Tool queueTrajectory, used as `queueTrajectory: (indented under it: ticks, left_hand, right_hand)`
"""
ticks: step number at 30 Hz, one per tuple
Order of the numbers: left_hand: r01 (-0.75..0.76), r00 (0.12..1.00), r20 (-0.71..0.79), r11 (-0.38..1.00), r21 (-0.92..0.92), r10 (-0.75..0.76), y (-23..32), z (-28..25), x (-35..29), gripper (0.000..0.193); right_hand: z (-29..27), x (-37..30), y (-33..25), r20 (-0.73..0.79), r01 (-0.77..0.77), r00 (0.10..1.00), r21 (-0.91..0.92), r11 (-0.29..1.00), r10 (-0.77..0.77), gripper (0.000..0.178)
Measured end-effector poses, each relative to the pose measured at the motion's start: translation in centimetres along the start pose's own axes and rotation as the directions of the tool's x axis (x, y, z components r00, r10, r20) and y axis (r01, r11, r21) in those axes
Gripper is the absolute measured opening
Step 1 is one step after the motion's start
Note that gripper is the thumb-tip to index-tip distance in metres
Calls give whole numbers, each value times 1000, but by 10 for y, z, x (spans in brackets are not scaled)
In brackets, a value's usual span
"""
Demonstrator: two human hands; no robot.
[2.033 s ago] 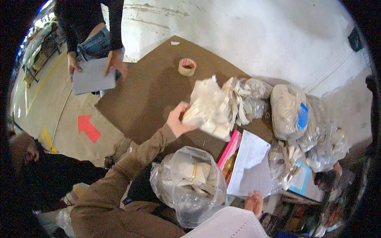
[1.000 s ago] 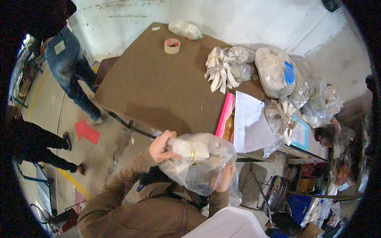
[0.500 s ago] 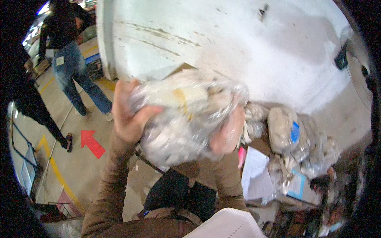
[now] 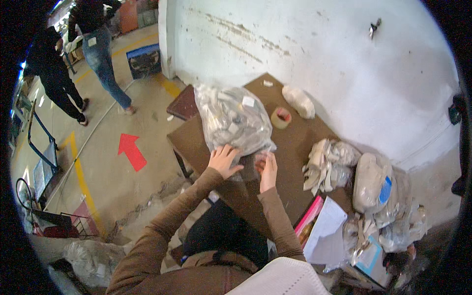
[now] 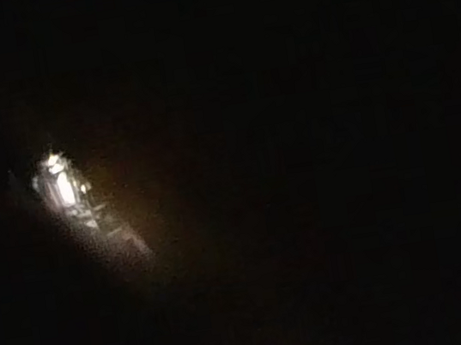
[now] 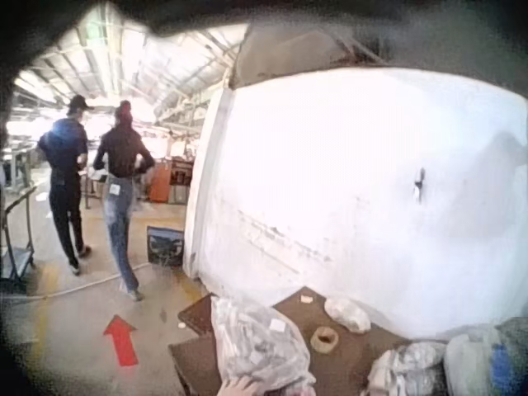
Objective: The person bundles flat beige items with rubber bands, then places the bundles into small plastic bags. They seal the bags and set them on the table. Another person is visible at the same table, but the camera wearer continues packing the bundles.
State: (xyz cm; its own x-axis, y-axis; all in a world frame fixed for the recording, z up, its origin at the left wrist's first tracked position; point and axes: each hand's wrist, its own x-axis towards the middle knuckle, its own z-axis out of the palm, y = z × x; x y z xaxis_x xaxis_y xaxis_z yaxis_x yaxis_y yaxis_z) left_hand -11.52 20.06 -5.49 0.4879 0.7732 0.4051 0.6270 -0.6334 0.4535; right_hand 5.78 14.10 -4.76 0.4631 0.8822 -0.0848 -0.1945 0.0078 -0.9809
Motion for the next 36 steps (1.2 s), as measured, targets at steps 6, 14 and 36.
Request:
queueTrajectory:
  ticks: [6, 14, 36]
  left_hand:
    - [16, 965, -257, 970, 244, 49, -4, 42, -11, 23]
    - [-110, 940, -290, 964, 242, 180, -1, 40, -18, 25]
    - [-590, 745, -419, 806, -51, 519, 90, 55, -17, 24]
  right_hand:
    - [-46, -55, -21, 97, 36, 995, -40, 999, -32, 29]
    - [-186, -170, -9, -272, 42, 959, -120, 992, -74, 19]
    - [-206, 65, -64, -412, -140, 758, -859, 492, -505, 86]
